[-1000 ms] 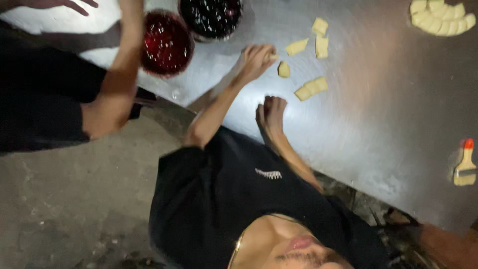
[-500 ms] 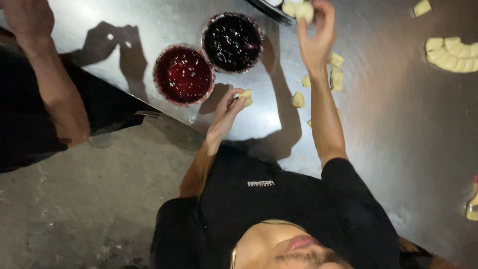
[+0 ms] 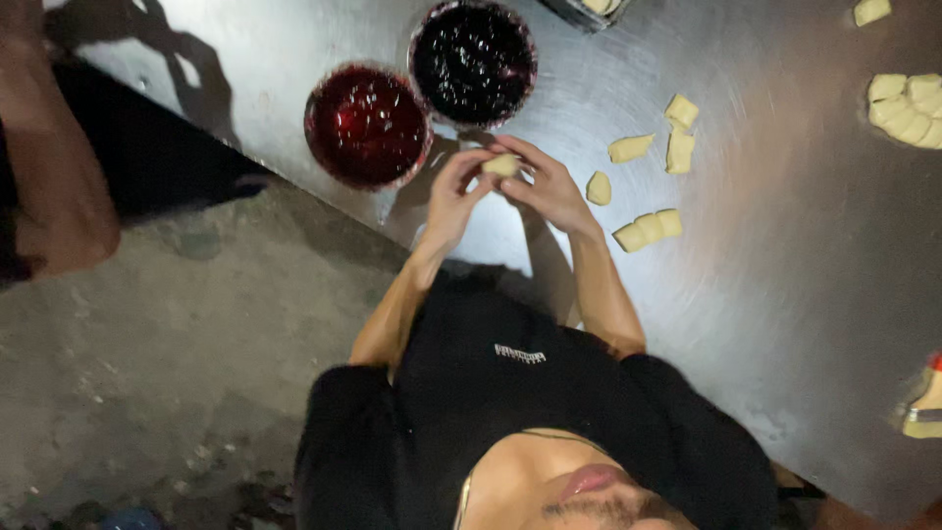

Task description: The person fills small pieces of dough with jam from two bowls by hand, pinches the dough closed, and places the filled dough into paper liners on a baking tray.

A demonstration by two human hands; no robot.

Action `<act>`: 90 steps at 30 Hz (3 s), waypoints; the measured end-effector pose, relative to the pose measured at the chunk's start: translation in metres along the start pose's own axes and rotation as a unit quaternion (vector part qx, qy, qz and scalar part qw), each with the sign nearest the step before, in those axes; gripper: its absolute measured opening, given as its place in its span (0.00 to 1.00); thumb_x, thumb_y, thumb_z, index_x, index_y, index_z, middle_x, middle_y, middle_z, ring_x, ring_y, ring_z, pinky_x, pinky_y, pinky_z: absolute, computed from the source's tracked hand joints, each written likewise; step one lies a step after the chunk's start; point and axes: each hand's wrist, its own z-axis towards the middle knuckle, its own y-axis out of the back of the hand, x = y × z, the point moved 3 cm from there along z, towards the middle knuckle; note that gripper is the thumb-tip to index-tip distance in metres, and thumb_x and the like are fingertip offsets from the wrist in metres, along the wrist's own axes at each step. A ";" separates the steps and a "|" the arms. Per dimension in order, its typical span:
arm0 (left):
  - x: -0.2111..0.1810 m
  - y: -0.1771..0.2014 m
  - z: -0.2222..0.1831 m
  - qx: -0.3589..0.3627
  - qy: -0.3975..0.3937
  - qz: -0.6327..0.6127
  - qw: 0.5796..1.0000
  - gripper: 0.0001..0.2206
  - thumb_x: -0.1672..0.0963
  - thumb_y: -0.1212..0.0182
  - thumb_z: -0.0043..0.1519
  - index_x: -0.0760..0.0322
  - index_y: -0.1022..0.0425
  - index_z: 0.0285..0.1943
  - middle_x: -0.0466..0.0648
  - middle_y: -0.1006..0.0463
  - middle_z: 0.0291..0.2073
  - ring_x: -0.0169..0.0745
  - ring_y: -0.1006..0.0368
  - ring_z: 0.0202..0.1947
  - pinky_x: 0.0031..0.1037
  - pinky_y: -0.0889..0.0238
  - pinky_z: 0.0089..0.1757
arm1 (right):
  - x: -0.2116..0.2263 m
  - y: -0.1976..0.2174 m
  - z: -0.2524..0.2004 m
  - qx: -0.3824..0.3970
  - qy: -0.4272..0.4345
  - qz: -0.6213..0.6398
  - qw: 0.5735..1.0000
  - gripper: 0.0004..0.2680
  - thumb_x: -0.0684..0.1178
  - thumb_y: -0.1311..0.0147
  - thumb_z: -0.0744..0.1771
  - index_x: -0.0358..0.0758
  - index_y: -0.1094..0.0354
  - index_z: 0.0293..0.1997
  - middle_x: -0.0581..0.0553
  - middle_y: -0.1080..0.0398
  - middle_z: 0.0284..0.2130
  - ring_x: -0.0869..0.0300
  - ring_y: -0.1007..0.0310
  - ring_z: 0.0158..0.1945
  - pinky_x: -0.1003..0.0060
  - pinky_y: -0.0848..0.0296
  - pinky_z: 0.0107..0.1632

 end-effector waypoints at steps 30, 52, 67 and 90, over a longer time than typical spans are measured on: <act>0.093 0.014 0.029 -0.093 -0.061 0.036 0.993 0.16 0.64 0.48 0.69 0.61 0.52 0.57 0.66 0.62 0.79 0.56 0.48 0.72 0.37 0.36 0.58 | 0.011 -0.025 0.156 0.036 0.131 -0.541 0.830 0.07 0.35 0.47 0.68 0.34 0.28 0.51 0.29 0.29 0.44 0.42 0.27 0.42 0.51 0.28 0.45; -0.015 -0.008 -0.012 0.085 0.019 -0.234 0.968 0.18 0.57 0.44 0.76 0.69 0.37 0.73 0.47 0.24 0.51 0.34 0.27 0.51 0.29 0.33 0.54 | 0.029 -0.018 -0.038 0.024 -0.033 0.250 0.967 0.07 0.39 0.51 0.76 0.31 0.39 0.62 0.38 0.30 0.50 0.56 0.29 0.54 0.60 0.30 0.60; -0.073 -0.068 -0.133 0.177 -0.188 0.213 0.942 0.22 0.51 0.51 0.76 0.57 0.40 0.79 0.50 0.32 0.69 0.45 0.37 0.69 0.35 0.44 0.69 | 0.089 -0.059 -0.149 -0.111 0.297 -0.505 0.803 0.09 0.33 0.32 0.66 0.36 0.22 0.49 0.40 0.35 0.44 0.53 0.33 0.45 0.61 0.31 0.45; -0.020 -0.067 -0.036 0.198 -0.009 0.097 0.975 0.11 0.58 0.40 0.73 0.61 0.23 0.63 0.47 0.24 0.65 0.36 0.29 0.52 0.26 0.36 0.49 | 0.025 -0.013 -0.106 -0.254 0.189 -0.364 0.876 0.07 0.32 0.36 0.67 0.34 0.27 0.45 0.45 0.26 0.41 0.60 0.25 0.43 0.67 0.25 0.49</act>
